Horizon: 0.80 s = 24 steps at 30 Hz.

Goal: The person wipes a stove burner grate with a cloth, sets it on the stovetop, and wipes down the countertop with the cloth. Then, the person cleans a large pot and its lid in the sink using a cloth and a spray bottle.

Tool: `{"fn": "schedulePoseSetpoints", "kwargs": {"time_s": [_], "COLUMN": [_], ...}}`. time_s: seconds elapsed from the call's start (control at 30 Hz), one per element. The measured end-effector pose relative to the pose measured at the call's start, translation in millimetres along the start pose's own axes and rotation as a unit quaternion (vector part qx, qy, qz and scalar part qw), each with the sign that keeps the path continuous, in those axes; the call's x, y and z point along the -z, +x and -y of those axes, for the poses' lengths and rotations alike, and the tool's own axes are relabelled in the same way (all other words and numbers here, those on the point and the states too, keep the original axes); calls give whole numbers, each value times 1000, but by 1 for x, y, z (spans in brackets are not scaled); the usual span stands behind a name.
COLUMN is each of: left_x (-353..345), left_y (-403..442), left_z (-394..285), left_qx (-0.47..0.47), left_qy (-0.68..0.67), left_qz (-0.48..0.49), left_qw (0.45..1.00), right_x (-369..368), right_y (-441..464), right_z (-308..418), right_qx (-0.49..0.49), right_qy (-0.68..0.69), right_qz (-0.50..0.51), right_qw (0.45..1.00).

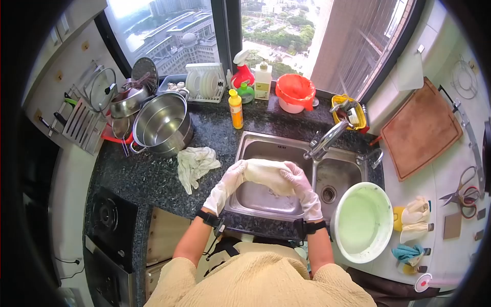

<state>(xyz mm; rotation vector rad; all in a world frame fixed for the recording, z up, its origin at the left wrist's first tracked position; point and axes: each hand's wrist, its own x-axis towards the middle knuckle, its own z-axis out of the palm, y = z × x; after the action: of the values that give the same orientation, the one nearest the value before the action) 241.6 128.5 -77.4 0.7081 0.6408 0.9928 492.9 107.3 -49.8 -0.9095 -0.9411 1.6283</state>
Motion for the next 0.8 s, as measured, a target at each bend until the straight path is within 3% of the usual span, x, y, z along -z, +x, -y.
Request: {"fn": "schedulePoseSetpoints", "kwargs": {"time_s": [0.17, 0.2, 0.33, 0.4, 0.43, 0.47, 0.5, 0.57, 0.63, 0.67, 0.7, 0.73, 0.8], "left_x": [14, 14, -16, -41, -49, -50, -40, -44, -40, -36, -31, -28, 5], "left_y": [22, 20, 2, -1, 3, 4, 4, -17, -51, -67, -84, -110, -142], "left_z": [28, 28, -4, -21, -28, -22, -2, -14, -26, -34, -43, -51, -48], "left_qx": [37, 18, -106, -166, -125, -90, -27, -80, -98, -30, 33, -24, -19], "left_qy": [62, 157, 464, 579, 605, 669, 690, 728, 689, 664, 632, 544, 537], "left_qz": [15, 31, 92, 143, 193, 152, 43, -15, -69, -51, -29, -4, -16], "left_qw": [997, 987, 875, 785, 762, 722, 722, 680, 714, 745, 774, 839, 843], "right_x": [16, 14, 4, -8, -21, -35, -38, -53, -50, -55, -62, -72, -106], "right_y": [5, 4, 8, 9, 15, 13, 13, 8, 5, 4, 3, 5, 6], "right_z": [24, 30, 28, 24, 24, 25, 23, 26, 18, 19, 16, 14, 16], "right_qx": [-52, -61, -46, 65, 127, 113, 122, 146, 112, 103, 97, 72, 51], "right_qy": [-66, -90, -257, -420, -493, -501, -479, -578, -622, -657, -637, -629, -604], "right_qz": [61, 72, 180, 195, 210, 173, 154, 90, 109, 145, 164, 191, 239], "right_qw": [995, 992, 949, 884, 835, 841, 856, 798, 767, 733, 747, 750, 759]}}
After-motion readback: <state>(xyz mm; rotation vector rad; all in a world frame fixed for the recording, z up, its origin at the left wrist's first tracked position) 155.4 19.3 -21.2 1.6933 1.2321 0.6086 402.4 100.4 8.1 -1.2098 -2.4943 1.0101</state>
